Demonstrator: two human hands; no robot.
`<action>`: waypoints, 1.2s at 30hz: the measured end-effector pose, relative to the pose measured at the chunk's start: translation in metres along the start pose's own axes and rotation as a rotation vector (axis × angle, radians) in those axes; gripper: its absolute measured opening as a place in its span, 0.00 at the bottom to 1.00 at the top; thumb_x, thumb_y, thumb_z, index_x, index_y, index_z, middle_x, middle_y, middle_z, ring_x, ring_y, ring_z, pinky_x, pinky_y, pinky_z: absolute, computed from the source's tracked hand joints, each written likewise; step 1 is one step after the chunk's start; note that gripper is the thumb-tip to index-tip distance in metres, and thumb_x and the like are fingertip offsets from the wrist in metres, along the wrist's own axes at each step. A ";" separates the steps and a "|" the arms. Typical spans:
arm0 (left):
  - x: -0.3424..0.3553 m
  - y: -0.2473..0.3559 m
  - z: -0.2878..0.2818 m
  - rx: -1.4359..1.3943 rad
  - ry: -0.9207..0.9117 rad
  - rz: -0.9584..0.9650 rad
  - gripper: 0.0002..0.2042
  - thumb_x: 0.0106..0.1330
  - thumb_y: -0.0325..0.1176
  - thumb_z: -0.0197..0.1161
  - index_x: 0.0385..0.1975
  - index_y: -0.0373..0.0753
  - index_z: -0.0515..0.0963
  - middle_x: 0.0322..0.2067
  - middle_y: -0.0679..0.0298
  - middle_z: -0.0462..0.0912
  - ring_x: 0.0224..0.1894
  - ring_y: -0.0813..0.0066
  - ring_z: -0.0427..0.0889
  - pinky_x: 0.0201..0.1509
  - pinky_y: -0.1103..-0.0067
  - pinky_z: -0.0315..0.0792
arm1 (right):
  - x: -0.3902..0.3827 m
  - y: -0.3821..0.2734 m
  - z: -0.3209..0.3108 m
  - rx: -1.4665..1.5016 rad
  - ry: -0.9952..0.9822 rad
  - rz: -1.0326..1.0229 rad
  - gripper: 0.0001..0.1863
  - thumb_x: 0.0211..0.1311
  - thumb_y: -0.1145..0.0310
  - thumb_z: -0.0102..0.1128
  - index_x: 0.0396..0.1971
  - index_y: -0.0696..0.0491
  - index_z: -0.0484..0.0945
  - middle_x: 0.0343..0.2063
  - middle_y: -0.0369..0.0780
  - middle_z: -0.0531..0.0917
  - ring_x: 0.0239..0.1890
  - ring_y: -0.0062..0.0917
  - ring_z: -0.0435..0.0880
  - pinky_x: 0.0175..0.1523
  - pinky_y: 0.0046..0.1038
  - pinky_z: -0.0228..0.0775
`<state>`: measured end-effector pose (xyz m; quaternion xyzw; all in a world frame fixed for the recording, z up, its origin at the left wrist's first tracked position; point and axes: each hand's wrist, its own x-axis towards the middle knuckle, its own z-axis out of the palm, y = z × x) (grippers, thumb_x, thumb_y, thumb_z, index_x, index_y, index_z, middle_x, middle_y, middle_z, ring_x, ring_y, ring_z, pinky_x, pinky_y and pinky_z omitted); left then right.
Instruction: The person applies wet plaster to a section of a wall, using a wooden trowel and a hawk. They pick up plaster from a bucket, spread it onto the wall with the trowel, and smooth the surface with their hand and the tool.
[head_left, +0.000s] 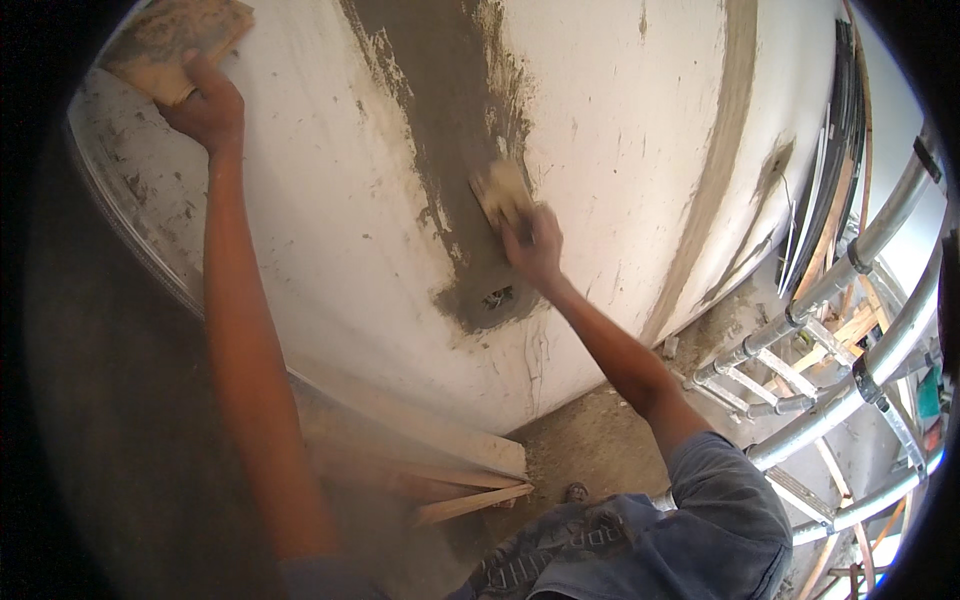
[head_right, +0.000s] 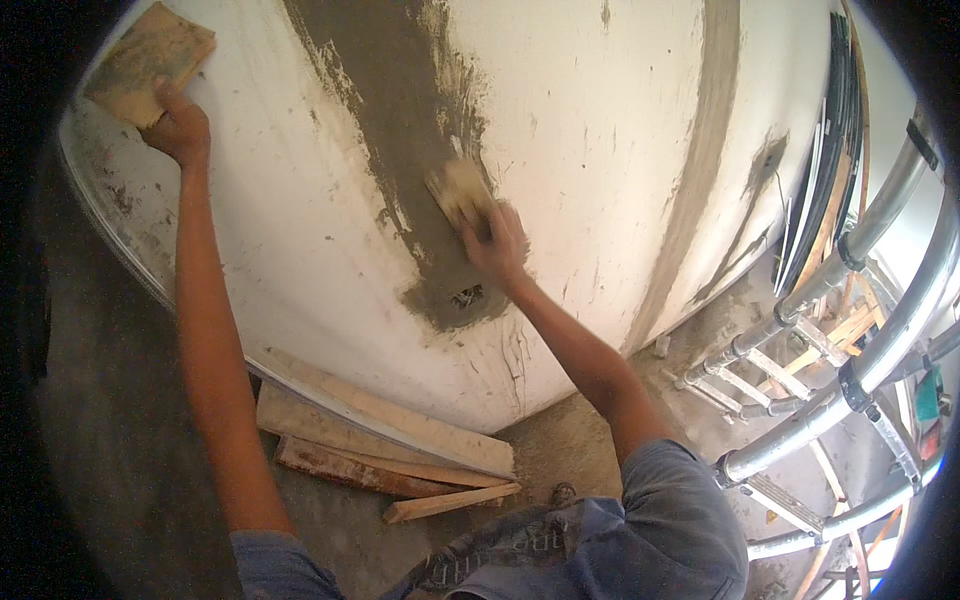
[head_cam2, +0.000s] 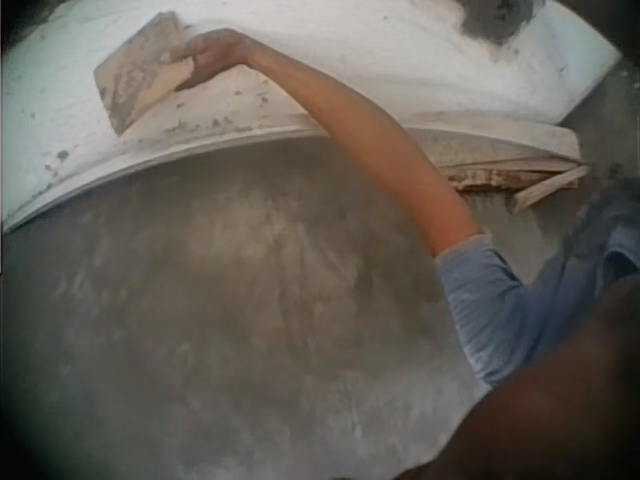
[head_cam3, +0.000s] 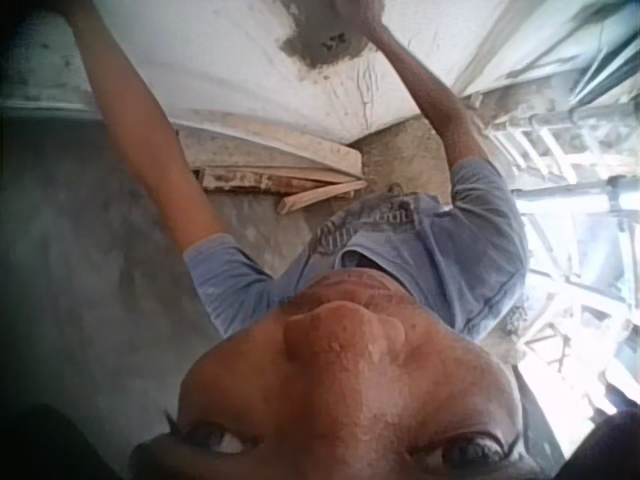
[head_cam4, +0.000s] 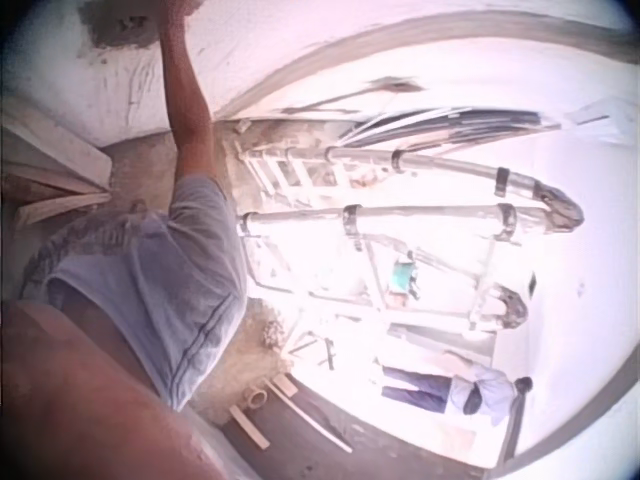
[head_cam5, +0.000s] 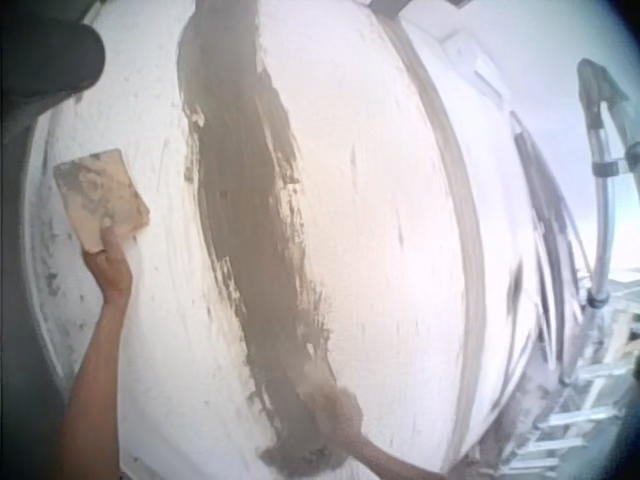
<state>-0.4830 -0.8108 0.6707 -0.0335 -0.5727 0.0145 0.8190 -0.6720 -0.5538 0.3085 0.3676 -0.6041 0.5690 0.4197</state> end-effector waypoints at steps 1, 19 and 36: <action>0.001 -0.001 0.000 0.039 -0.015 -0.029 0.31 0.70 0.47 0.55 0.59 0.22 0.64 0.53 0.39 0.75 0.55 0.47 0.78 0.58 0.61 0.72 | -0.034 0.012 -0.010 0.003 -0.028 0.000 0.16 0.51 0.73 0.71 0.39 0.58 0.77 0.28 0.45 0.76 0.31 0.40 0.76 0.34 0.37 0.68; -0.006 0.008 0.001 -0.090 0.003 -0.056 0.33 0.70 0.50 0.53 0.59 0.21 0.61 0.53 0.40 0.71 0.57 0.48 0.74 0.59 0.63 0.70 | 0.358 -0.118 -0.007 -0.157 0.303 -0.205 0.19 0.65 0.55 0.52 0.33 0.58 0.81 0.32 0.52 0.81 0.42 0.49 0.80 0.46 0.44 0.70; -0.006 0.027 0.011 -0.145 0.002 -0.055 0.33 0.70 0.51 0.52 0.60 0.23 0.62 0.52 0.41 0.73 0.55 0.47 0.76 0.59 0.62 0.70 | 0.452 -0.128 0.032 -0.031 0.625 -0.438 0.17 0.64 0.55 0.55 0.37 0.55 0.82 0.31 0.50 0.81 0.37 0.50 0.80 0.46 0.47 0.70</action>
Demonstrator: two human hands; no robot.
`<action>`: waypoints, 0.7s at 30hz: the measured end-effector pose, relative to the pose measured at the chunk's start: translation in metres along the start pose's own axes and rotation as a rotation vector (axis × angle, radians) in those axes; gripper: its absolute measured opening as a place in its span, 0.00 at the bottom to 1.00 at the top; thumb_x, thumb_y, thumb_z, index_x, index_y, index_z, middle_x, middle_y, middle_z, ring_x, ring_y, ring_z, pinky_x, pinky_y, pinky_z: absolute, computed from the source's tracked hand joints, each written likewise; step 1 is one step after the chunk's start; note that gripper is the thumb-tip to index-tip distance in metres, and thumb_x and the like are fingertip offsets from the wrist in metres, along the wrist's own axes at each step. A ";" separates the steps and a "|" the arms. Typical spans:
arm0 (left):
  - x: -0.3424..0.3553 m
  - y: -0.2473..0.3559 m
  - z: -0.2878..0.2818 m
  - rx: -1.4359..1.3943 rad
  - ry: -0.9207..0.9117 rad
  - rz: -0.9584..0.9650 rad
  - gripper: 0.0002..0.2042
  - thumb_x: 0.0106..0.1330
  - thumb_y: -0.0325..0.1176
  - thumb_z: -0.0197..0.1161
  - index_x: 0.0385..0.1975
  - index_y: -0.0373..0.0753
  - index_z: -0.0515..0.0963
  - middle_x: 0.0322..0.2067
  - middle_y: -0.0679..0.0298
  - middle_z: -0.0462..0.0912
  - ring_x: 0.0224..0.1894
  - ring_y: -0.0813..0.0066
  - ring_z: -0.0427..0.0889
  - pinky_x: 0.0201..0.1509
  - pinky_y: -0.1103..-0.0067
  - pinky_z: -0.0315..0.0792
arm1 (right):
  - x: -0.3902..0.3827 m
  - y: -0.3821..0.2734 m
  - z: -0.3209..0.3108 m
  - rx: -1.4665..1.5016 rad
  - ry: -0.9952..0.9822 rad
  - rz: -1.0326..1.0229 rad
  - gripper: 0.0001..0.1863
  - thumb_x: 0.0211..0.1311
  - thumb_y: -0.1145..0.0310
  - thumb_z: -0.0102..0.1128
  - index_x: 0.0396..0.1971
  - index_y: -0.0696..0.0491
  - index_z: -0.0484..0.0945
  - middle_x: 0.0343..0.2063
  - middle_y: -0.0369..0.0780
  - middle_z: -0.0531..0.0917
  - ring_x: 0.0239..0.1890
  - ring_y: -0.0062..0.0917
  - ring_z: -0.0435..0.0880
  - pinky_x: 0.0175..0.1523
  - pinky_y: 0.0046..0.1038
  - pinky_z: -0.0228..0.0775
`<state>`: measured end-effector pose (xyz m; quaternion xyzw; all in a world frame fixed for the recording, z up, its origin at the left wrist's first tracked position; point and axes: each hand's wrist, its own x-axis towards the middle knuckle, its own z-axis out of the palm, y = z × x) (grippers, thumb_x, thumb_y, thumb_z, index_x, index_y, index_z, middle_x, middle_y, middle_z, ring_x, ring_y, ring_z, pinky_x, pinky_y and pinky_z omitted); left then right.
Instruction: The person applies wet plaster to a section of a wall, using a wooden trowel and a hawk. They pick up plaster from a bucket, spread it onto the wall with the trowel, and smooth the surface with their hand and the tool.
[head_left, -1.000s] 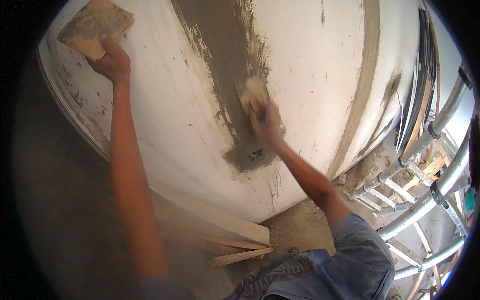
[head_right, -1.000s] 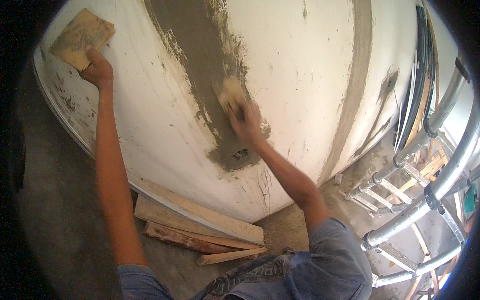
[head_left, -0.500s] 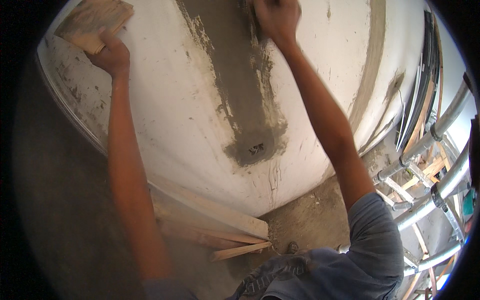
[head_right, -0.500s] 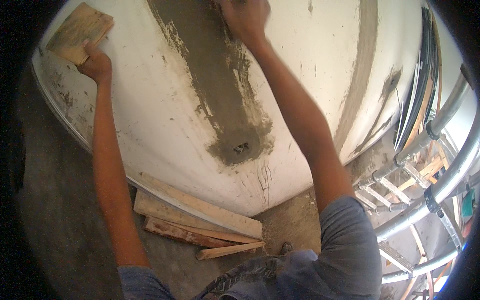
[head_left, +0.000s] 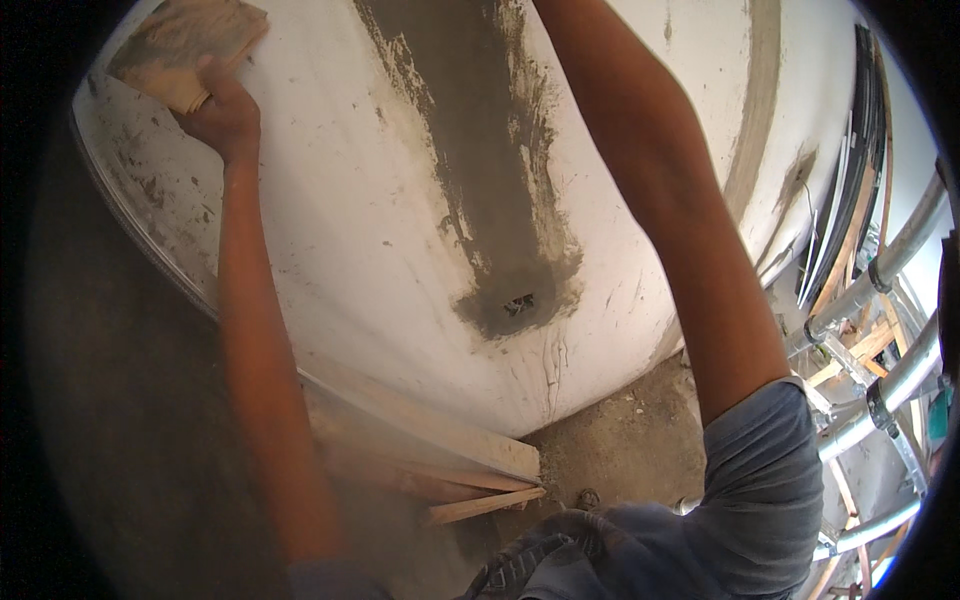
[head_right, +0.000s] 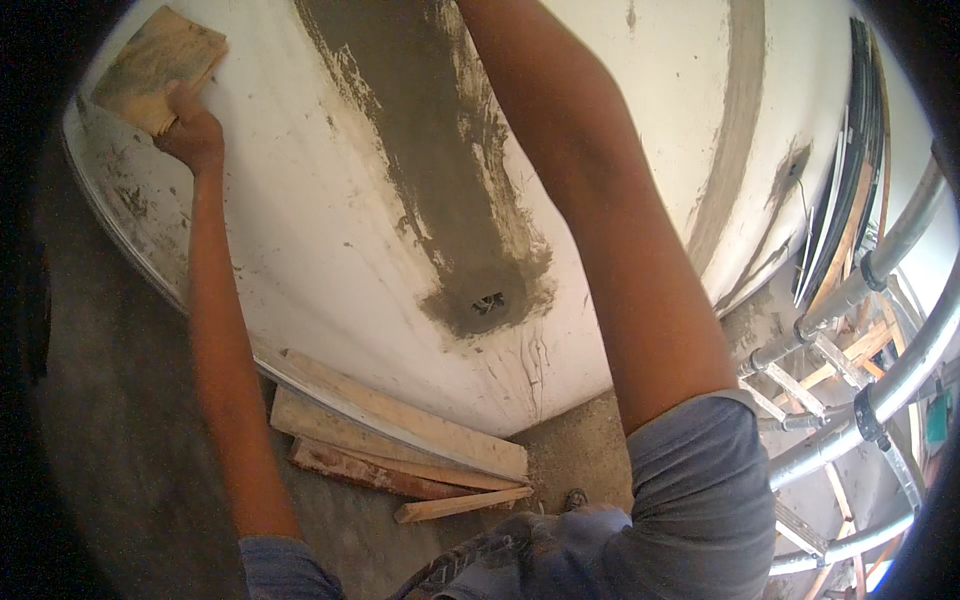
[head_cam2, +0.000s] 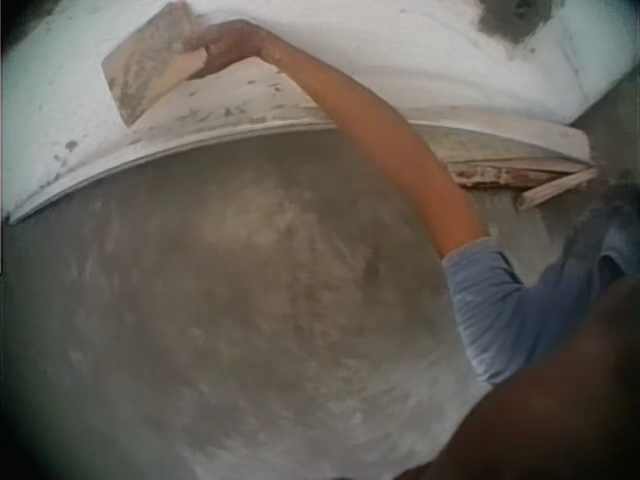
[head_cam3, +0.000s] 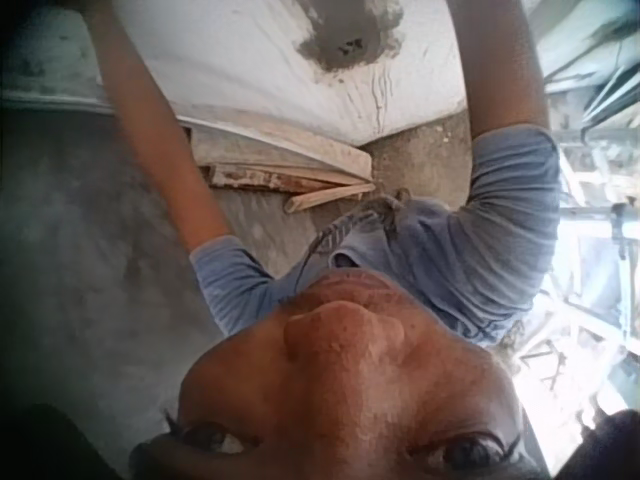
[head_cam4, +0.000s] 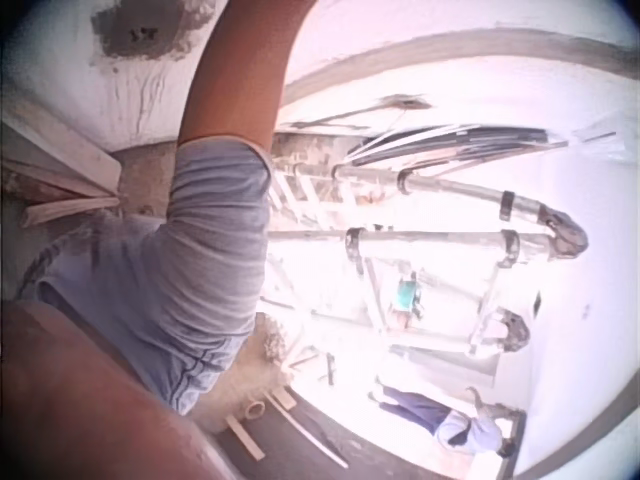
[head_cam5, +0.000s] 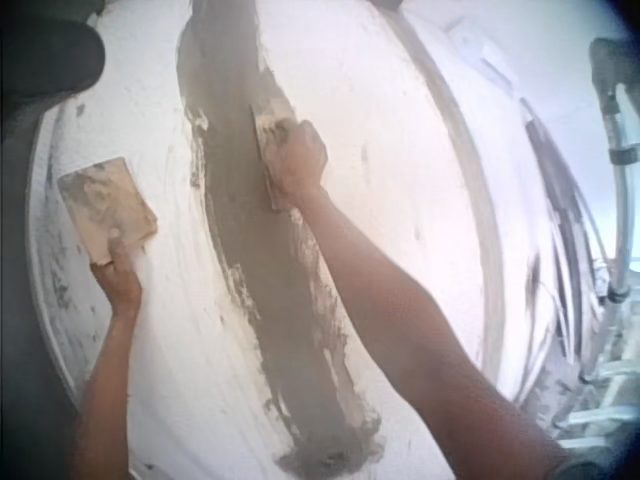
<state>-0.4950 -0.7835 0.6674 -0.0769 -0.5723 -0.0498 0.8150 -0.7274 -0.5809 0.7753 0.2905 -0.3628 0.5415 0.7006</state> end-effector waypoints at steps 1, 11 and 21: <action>0.002 0.001 -0.004 -0.005 0.009 -0.006 0.33 0.70 0.50 0.52 0.60 0.23 0.63 0.51 0.42 0.74 0.54 0.47 0.77 0.58 0.63 0.71 | 0.005 -0.008 -0.003 0.017 -0.033 0.017 0.17 0.63 0.56 0.55 0.37 0.55 0.82 0.31 0.50 0.81 0.37 0.50 0.80 0.46 0.47 0.70; 0.004 -0.015 -0.011 0.041 -0.008 0.011 0.32 0.71 0.50 0.53 0.59 0.22 0.64 0.53 0.41 0.73 0.56 0.47 0.76 0.60 0.63 0.69 | -0.221 -0.048 -0.181 0.005 -0.379 0.339 0.11 0.53 0.69 0.70 0.37 0.49 0.86 0.23 0.40 0.75 0.26 0.32 0.76 0.32 0.33 0.70; 0.003 0.003 -0.002 -0.012 -0.010 -0.053 0.31 0.71 0.47 0.53 0.60 0.21 0.62 0.53 0.40 0.72 0.55 0.48 0.76 0.58 0.63 0.71 | 0.003 -0.001 -0.001 -0.026 -0.139 0.199 0.16 0.63 0.57 0.56 0.35 0.55 0.82 0.34 0.50 0.82 0.41 0.48 0.80 0.46 0.46 0.71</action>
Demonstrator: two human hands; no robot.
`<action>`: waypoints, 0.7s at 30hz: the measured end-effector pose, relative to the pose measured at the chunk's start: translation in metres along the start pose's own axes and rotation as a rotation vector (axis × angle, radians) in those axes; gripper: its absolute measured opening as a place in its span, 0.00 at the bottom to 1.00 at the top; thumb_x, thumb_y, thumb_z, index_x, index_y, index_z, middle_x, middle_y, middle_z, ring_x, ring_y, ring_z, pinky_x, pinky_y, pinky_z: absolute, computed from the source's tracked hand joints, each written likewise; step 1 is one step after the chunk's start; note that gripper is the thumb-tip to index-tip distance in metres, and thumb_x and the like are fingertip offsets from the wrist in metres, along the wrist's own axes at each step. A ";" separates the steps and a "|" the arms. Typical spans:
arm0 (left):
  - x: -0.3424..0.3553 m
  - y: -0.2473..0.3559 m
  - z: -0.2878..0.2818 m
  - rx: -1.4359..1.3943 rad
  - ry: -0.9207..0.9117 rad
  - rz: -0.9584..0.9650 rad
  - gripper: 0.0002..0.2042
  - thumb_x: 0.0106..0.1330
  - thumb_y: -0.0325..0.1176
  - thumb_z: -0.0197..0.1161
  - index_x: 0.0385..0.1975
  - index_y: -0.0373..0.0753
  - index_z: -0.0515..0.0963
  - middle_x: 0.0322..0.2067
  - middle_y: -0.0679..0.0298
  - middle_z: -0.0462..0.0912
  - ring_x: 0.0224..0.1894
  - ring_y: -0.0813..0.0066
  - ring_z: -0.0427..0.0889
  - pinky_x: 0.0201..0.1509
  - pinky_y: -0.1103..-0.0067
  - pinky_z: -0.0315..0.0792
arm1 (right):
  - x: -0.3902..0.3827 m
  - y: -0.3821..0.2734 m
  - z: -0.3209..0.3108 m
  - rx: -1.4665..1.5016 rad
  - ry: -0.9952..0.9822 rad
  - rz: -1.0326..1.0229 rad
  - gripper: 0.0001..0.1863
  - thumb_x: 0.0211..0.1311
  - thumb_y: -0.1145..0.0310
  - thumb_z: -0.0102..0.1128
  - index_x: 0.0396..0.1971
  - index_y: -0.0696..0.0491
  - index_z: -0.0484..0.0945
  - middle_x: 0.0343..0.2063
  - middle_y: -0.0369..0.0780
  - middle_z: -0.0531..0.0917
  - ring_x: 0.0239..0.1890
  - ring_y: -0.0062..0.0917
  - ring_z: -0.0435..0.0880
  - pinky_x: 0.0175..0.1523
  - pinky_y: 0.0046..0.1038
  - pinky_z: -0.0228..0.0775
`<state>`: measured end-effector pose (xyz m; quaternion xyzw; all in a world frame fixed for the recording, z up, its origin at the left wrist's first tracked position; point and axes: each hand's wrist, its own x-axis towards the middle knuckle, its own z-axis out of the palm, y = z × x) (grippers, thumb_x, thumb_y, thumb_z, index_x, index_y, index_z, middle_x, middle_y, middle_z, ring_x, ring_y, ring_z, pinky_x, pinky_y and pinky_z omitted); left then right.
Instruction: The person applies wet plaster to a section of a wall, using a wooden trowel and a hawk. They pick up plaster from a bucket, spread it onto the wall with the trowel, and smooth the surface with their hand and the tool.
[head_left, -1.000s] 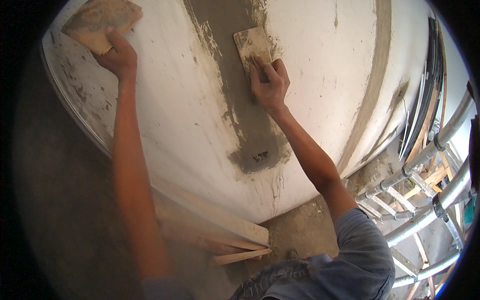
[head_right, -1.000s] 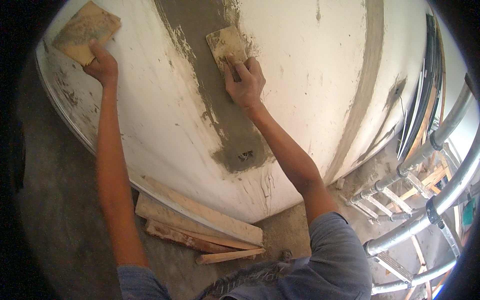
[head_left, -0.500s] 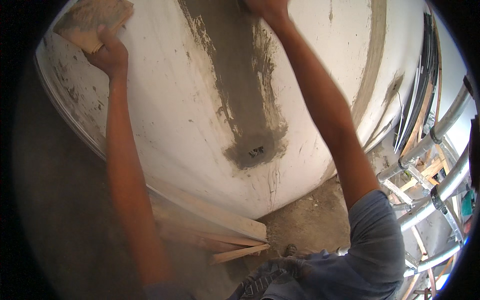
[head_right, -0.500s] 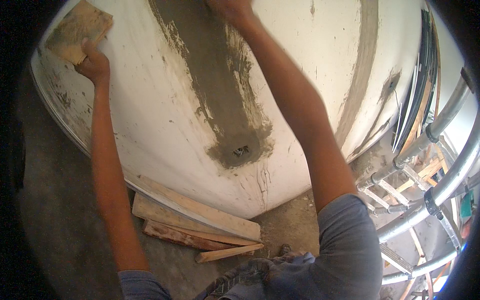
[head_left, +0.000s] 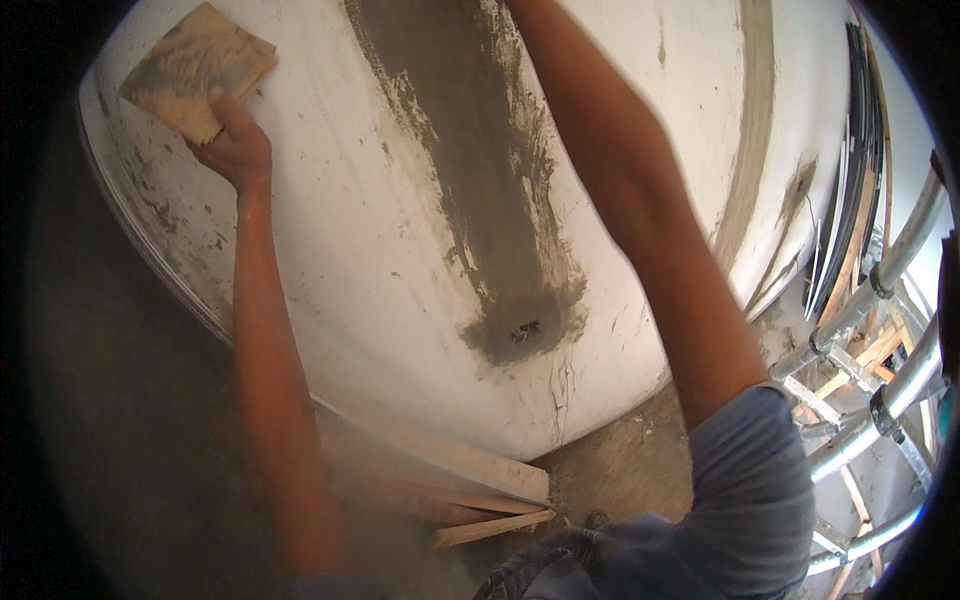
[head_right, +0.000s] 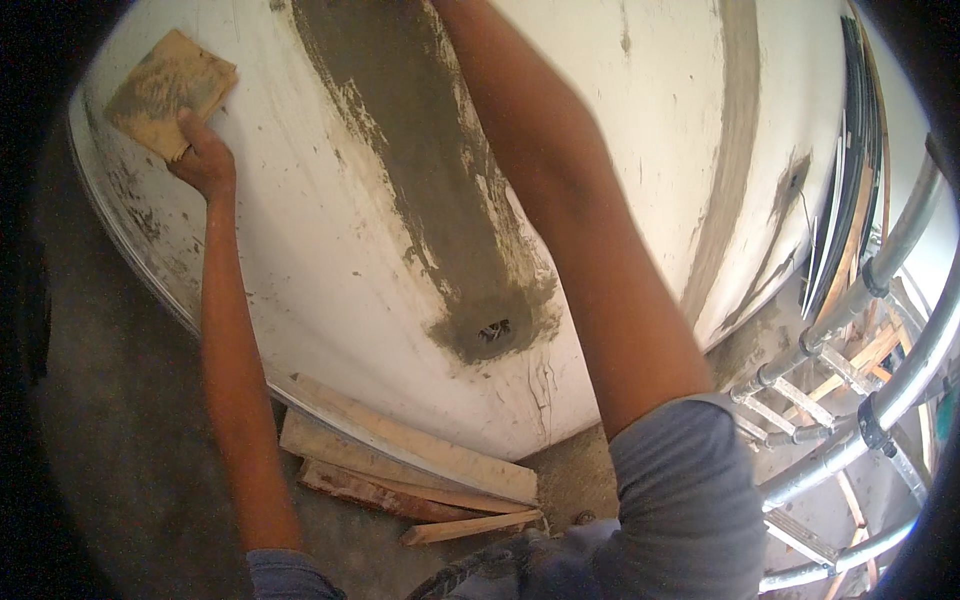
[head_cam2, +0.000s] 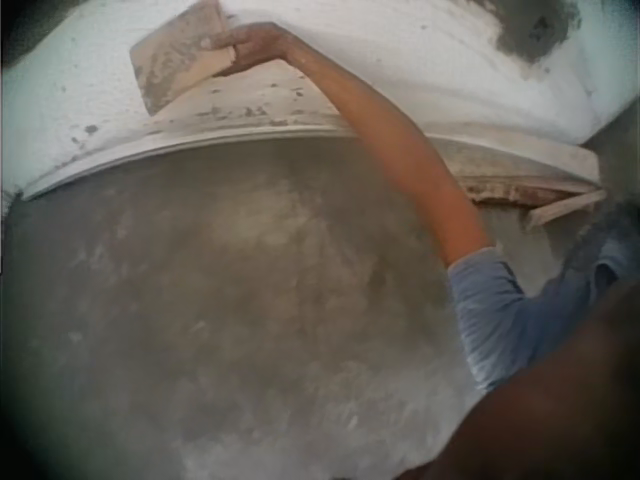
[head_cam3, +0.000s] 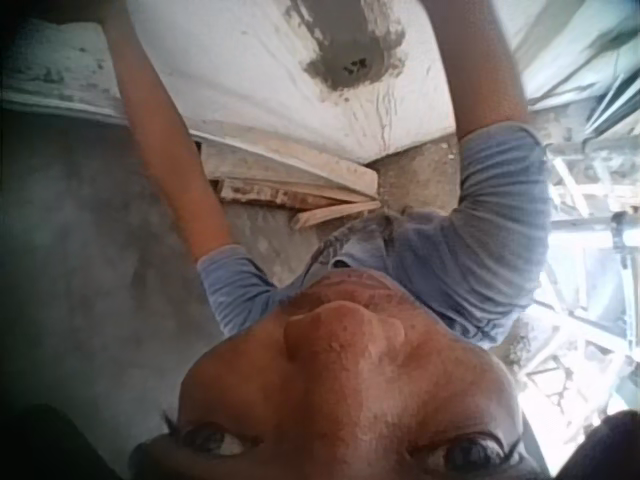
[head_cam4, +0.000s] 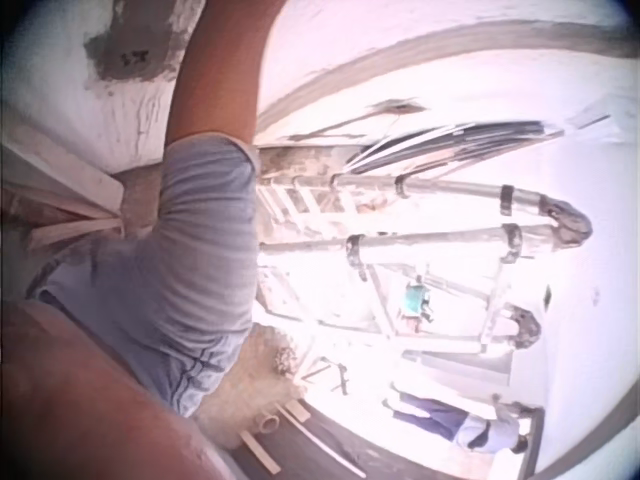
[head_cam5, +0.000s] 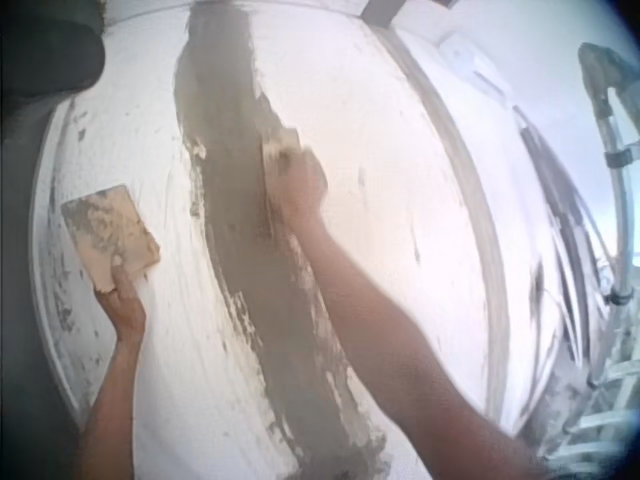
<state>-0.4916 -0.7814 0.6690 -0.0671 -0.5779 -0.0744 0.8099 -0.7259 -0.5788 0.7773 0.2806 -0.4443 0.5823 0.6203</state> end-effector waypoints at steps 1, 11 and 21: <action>0.000 -0.003 -0.003 -0.011 -0.004 -0.013 0.31 0.71 0.47 0.53 0.60 0.21 0.62 0.53 0.40 0.72 0.55 0.48 0.76 0.58 0.63 0.71 | 0.018 -0.008 -0.001 0.014 0.024 -0.015 0.16 0.63 0.57 0.56 0.35 0.55 0.82 0.34 0.51 0.82 0.41 0.48 0.80 0.47 0.46 0.71; 0.003 -0.011 -0.010 0.128 -0.019 0.010 0.31 0.72 0.48 0.51 0.58 0.20 0.65 0.52 0.39 0.74 0.54 0.47 0.77 0.58 0.62 0.71 | -0.251 0.004 -0.163 -0.005 -0.264 0.072 0.07 0.56 0.64 0.67 0.35 0.48 0.85 0.23 0.40 0.74 0.27 0.35 0.76 0.31 0.35 0.68; -0.006 -0.005 -0.012 0.111 -0.037 0.005 0.30 0.73 0.46 0.50 0.59 0.19 0.63 0.52 0.38 0.74 0.55 0.47 0.77 0.58 0.63 0.71 | -0.091 -0.002 -0.063 0.108 -0.239 0.125 0.15 0.60 0.59 0.58 0.35 0.55 0.82 0.35 0.50 0.82 0.42 0.45 0.81 0.48 0.44 0.71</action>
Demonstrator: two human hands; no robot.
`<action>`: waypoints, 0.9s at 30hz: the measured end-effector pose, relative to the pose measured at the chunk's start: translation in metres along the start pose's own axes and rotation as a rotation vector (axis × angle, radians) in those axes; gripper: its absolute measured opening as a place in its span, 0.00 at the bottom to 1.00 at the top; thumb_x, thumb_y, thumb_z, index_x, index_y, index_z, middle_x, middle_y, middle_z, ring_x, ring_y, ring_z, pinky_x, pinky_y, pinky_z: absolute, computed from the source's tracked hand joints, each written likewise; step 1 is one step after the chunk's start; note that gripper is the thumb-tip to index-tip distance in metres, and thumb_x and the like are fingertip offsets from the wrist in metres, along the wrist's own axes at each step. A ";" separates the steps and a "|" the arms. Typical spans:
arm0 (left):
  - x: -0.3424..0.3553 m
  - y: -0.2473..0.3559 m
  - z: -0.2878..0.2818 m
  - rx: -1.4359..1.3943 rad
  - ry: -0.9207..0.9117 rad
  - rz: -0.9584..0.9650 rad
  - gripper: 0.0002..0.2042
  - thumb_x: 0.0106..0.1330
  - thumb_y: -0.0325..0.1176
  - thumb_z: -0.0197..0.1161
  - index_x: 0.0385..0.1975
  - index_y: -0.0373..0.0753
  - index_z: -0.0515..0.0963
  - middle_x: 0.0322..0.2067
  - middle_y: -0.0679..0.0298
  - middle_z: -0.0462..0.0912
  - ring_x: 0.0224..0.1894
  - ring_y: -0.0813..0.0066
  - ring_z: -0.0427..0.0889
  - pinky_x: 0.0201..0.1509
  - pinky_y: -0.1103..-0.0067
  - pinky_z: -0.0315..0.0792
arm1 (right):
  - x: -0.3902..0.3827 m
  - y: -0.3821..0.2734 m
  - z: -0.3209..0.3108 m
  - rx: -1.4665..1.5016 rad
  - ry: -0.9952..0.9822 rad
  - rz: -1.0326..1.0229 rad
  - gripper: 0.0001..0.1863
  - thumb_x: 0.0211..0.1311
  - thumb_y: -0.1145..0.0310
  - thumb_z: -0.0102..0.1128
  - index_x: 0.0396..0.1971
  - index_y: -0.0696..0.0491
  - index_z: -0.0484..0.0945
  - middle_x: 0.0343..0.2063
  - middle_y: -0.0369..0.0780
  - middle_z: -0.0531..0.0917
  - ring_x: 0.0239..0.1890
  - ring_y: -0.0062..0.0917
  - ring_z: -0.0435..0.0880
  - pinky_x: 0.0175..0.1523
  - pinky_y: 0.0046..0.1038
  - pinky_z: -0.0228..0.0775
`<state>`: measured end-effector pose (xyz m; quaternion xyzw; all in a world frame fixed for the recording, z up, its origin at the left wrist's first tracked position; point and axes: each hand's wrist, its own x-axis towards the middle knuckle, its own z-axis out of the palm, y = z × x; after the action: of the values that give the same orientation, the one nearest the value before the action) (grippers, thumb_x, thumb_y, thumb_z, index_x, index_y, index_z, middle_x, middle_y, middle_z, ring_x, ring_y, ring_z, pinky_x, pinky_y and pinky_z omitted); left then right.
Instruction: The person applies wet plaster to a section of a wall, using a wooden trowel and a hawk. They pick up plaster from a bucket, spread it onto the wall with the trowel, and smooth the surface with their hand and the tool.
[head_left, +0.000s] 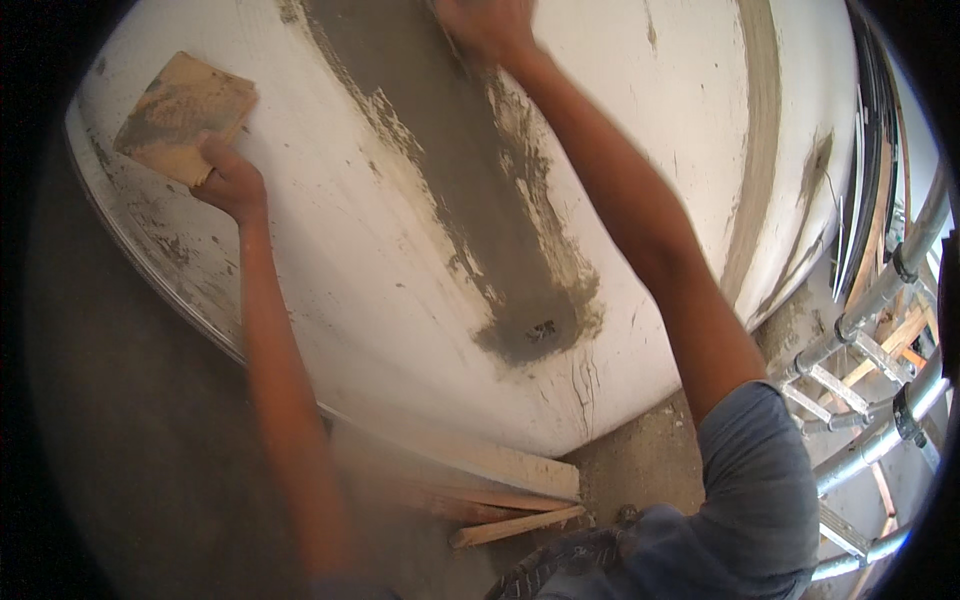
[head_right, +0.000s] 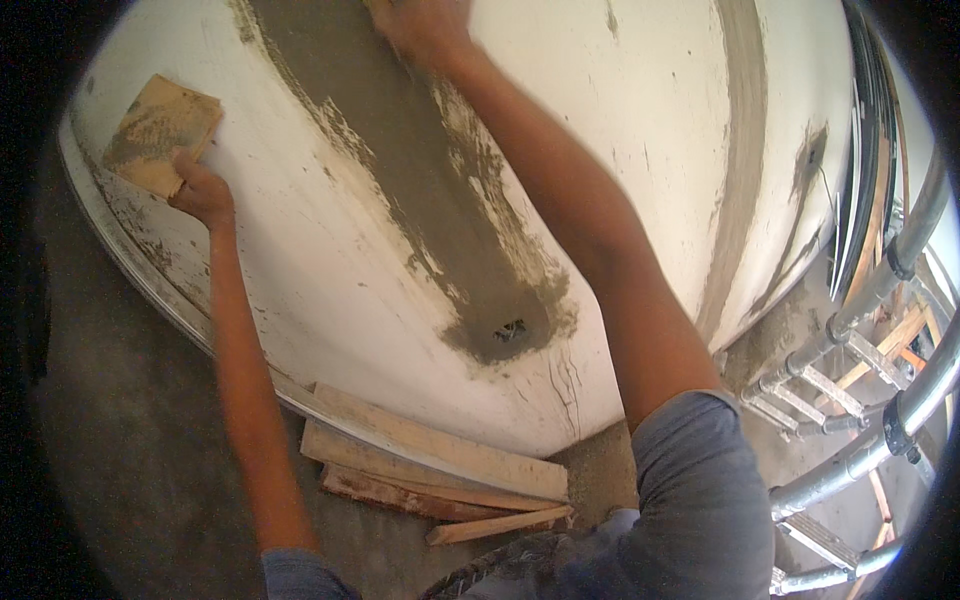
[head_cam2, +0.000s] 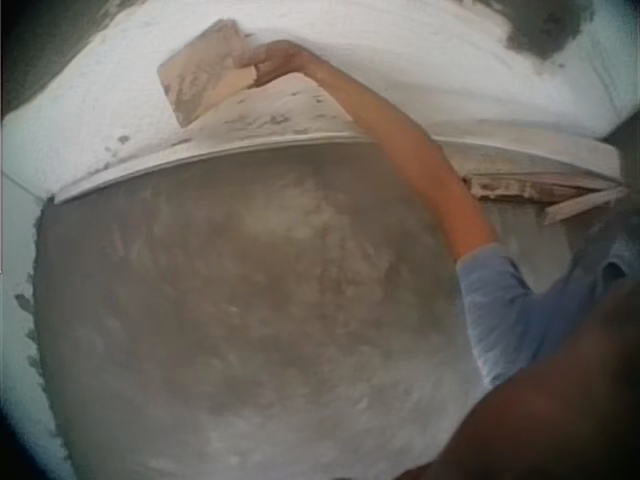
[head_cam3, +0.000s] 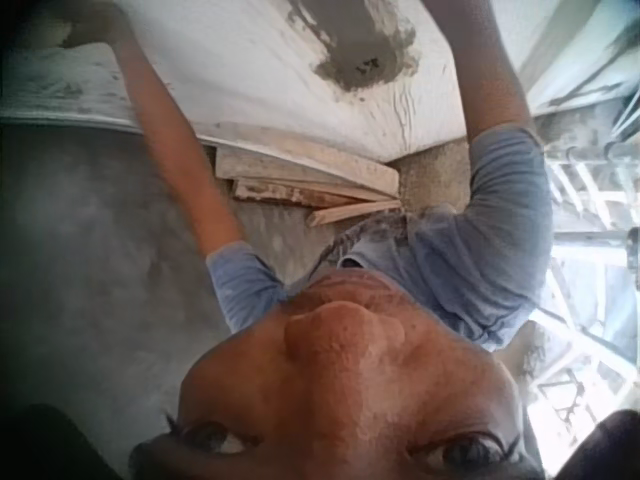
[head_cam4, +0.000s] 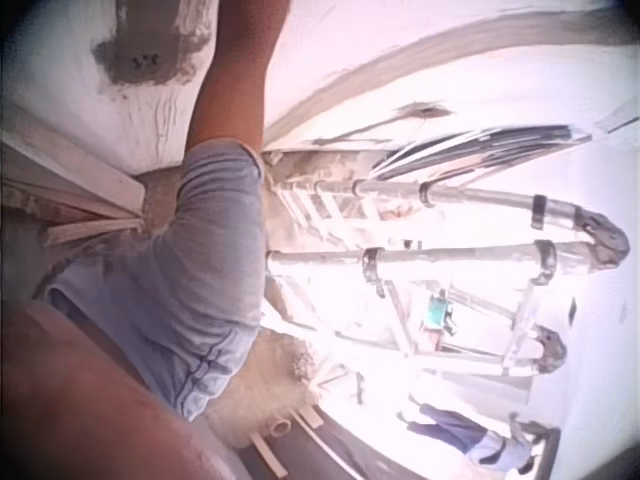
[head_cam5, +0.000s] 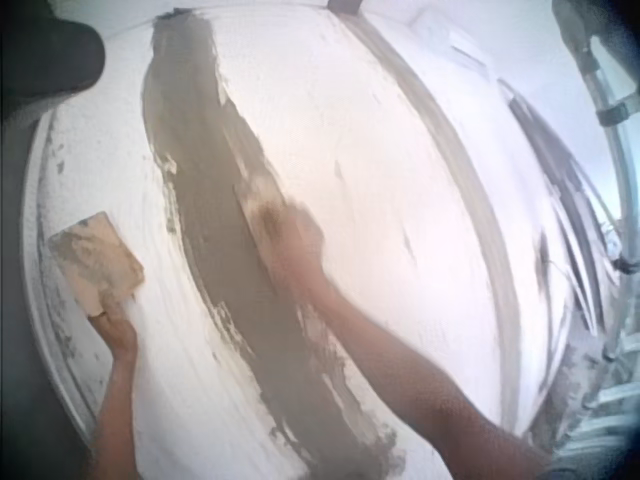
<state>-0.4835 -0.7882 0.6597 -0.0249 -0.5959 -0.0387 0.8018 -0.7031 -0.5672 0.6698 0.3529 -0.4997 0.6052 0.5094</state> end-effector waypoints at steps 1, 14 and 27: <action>0.003 0.006 -0.006 -0.015 0.018 -0.008 0.30 0.73 0.45 0.50 0.59 0.18 0.62 0.52 0.38 0.74 0.55 0.47 0.77 0.58 0.63 0.71 | 0.025 -0.005 0.003 0.008 0.039 -0.039 0.15 0.61 0.59 0.58 0.35 0.55 0.81 0.35 0.50 0.82 0.42 0.45 0.81 0.48 0.44 0.71; 0.005 0.019 0.009 -0.112 0.030 -0.087 0.34 0.73 0.46 0.52 0.63 0.18 0.56 0.59 0.36 0.66 0.61 0.48 0.71 0.64 0.65 0.67 | -0.156 0.026 -0.041 -0.064 -0.080 -0.145 0.06 0.53 0.65 0.66 0.32 0.46 0.84 0.26 0.36 0.78 0.32 0.34 0.76 0.41 0.37 0.61; 0.003 0.006 0.008 -0.167 -0.011 -0.092 0.32 0.74 0.43 0.51 0.63 0.17 0.53 0.59 0.36 0.65 0.60 0.50 0.72 0.63 0.67 0.70 | -0.011 0.007 0.009 -0.022 -0.034 -0.082 0.10 0.59 0.58 0.60 0.36 0.46 0.81 0.27 0.42 0.82 0.30 0.40 0.80 0.39 0.48 0.61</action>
<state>-0.4894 -0.7812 0.6650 -0.0644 -0.5953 -0.1251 0.7911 -0.7080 -0.5785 0.6602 0.3778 -0.5000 0.5721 0.5291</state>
